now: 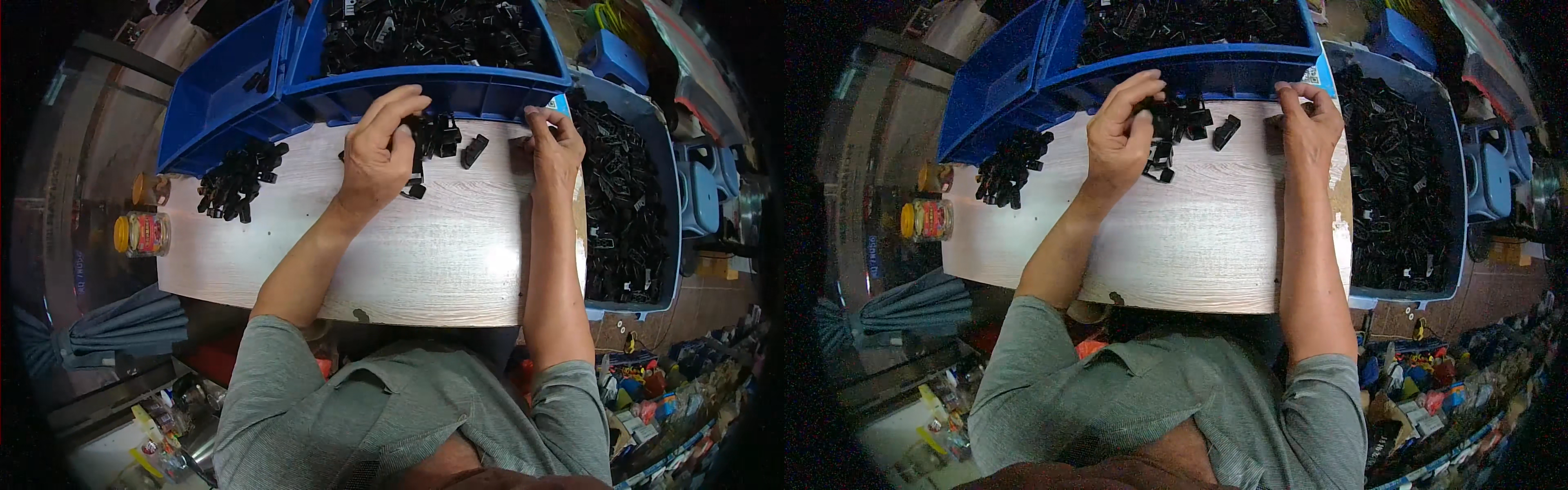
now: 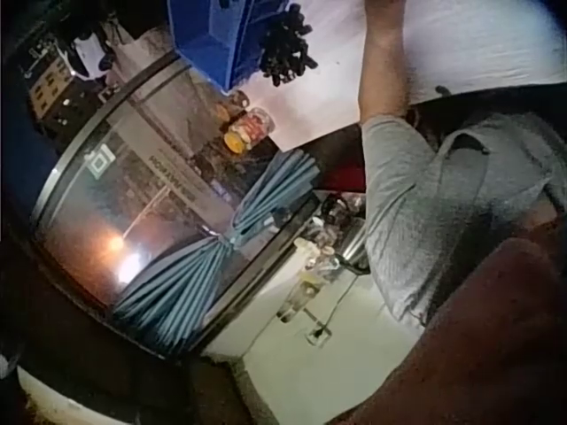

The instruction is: Assembling small black plastic components by snapping pieces together.

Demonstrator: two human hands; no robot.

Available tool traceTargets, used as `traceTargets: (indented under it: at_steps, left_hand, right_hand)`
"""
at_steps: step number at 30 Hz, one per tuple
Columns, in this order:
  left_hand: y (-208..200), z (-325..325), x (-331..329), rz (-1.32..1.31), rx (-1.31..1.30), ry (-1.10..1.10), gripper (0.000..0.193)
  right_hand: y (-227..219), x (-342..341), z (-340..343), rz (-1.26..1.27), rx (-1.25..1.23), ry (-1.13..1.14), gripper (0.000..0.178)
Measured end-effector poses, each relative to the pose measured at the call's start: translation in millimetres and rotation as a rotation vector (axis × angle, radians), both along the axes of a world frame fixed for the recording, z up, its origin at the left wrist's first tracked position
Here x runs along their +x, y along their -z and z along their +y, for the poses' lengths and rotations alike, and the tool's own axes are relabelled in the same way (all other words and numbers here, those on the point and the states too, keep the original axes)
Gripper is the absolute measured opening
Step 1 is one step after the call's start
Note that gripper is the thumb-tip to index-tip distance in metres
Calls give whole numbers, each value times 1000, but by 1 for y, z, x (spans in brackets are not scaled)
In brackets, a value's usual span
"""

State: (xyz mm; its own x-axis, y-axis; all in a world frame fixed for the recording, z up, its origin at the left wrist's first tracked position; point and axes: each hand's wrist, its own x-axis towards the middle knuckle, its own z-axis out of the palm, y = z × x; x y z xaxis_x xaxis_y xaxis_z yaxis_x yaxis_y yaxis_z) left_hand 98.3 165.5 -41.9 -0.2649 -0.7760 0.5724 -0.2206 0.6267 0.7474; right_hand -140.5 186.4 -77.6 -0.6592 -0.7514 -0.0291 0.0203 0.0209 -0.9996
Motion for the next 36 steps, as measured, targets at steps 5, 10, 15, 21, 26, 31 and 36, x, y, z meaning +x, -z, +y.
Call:
traceTargets:
  at_steps: [5, 10, 15, 21, 26, 31, 36]
  left_hand:
    - [-1, -2, 3, 29, -67, -13, 39]
    - [6, -2, 4, 47, 44, -25, 40]
    - [-2, 3, 0, 199, 178, -10, 40]
    - [-2, 2, 3, 176, 161, 39, 41]
    - [-3, 2, -15, 139, 2, -20, 40]
    - [-5, 9, -17, 39, 10, 14, 41]
    - [-17, 7, -16, -58, -176, -59, 42]
  right_hand:
    - [-4, 3, 1, -58, -24, -17, 16]
    - [4, -4, -1, -15, -38, -14, 15]
    - [9, -5, -3, 25, -14, 6, 16]
    - [-14, 10, 5, -124, -29, -43, 19]
    - [-10, 8, 5, -164, -28, -90, 21]
    - [-1, 4, 3, -133, -58, -99, 22]
    - [-11, 12, 6, -160, -36, -56, 21]
